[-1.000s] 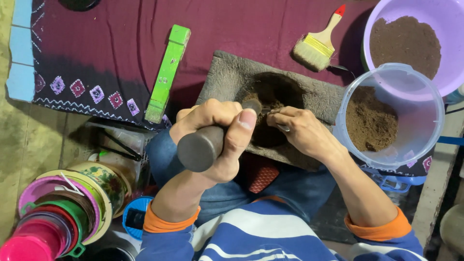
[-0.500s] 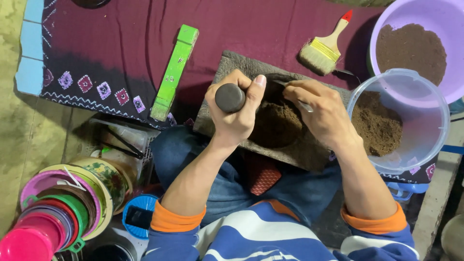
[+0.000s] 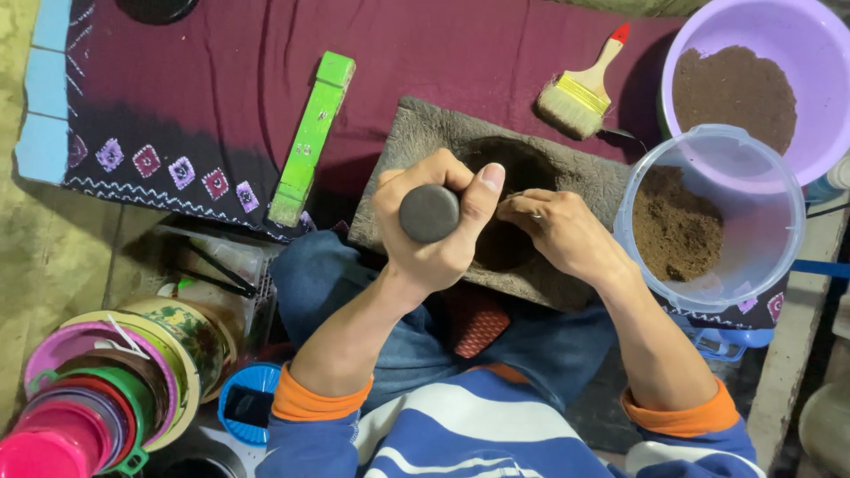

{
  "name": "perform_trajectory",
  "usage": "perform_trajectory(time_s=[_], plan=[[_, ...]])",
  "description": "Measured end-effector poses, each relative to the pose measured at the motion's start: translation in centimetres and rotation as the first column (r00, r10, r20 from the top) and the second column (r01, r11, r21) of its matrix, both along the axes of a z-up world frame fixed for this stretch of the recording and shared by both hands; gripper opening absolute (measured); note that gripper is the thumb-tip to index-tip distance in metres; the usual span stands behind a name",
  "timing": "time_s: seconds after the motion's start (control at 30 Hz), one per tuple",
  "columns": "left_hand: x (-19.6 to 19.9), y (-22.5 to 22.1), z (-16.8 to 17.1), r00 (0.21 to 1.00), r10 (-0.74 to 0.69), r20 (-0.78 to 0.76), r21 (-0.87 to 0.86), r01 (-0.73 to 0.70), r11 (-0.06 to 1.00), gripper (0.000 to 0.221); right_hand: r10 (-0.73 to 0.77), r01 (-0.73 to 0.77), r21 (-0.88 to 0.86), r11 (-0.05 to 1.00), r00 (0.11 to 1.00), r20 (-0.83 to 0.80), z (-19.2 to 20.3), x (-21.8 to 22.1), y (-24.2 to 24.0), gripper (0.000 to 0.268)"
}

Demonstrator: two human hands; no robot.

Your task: The person transfers brown powder from a transparent container into a wooden mortar using a spoon, and then uses a pestle to crush the substance.

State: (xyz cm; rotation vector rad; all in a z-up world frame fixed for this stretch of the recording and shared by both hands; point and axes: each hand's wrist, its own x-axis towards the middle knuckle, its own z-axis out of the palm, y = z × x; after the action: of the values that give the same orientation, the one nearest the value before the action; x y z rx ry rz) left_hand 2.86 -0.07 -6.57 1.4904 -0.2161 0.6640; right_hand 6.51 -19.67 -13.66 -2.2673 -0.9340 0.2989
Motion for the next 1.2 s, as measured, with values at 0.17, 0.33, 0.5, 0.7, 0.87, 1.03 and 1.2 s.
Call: perform_trajectory(time_s=[0.17, 0.33, 0.5, 0.7, 0.87, 1.03, 1.2], plan=[[-2.4, -0.1, 3.4, 0.999, 0.028, -0.016, 0.055, -0.027, 0.998, 0.034, -0.004, 0.008, 0.087, 0.996, 0.999, -0.039, -0.3, -1.2, -1.1, 0.008], [-1.7, -0.5, 1.9, 0.994, 0.094, -0.052, 0.14, -0.086, 0.986, 0.031, -0.031, 0.034, 0.142, 0.989, 0.999, -0.023, -0.3, -1.0, -1.7, 0.011], [2.5, -1.6, -1.9, 0.994, 0.1, 0.046, 0.099, -0.104, 0.99, 0.037, -0.018, -0.011, 0.161, 0.987, 0.983, 0.18, 0.1, 2.0, -0.7, 0.011], [1.0, -0.2, -2.4, 0.994, 0.065, -0.083, 0.043, -0.062, 0.997, 0.039, 0.092, -0.099, 0.133, 0.986, 0.994, 0.057, -3.1, 4.5, 2.3, 0.008], [0.9, 0.9, -2.2, 0.996, -0.061, -0.058, -0.146, 0.052, 0.988, 0.04, 0.183, -0.182, 0.126, 0.975, 0.983, 0.001, -1.1, 4.9, 4.0, 0.017], [-0.2, 2.3, -0.7, 0.991, -0.127, -0.031, -0.15, 0.121, 0.981, 0.042, 0.176, -0.174, 0.047, 0.984, 0.983, -0.052, -3.9, 6.7, 4.2, 0.029], [-0.8, 2.7, 0.1, 0.991, -0.13, 0.043, -0.181, 0.136, 0.974, 0.039, 0.163, -0.167, -0.059, 0.984, 0.984, -0.072, -5.4, 7.6, 4.9, 0.038]])
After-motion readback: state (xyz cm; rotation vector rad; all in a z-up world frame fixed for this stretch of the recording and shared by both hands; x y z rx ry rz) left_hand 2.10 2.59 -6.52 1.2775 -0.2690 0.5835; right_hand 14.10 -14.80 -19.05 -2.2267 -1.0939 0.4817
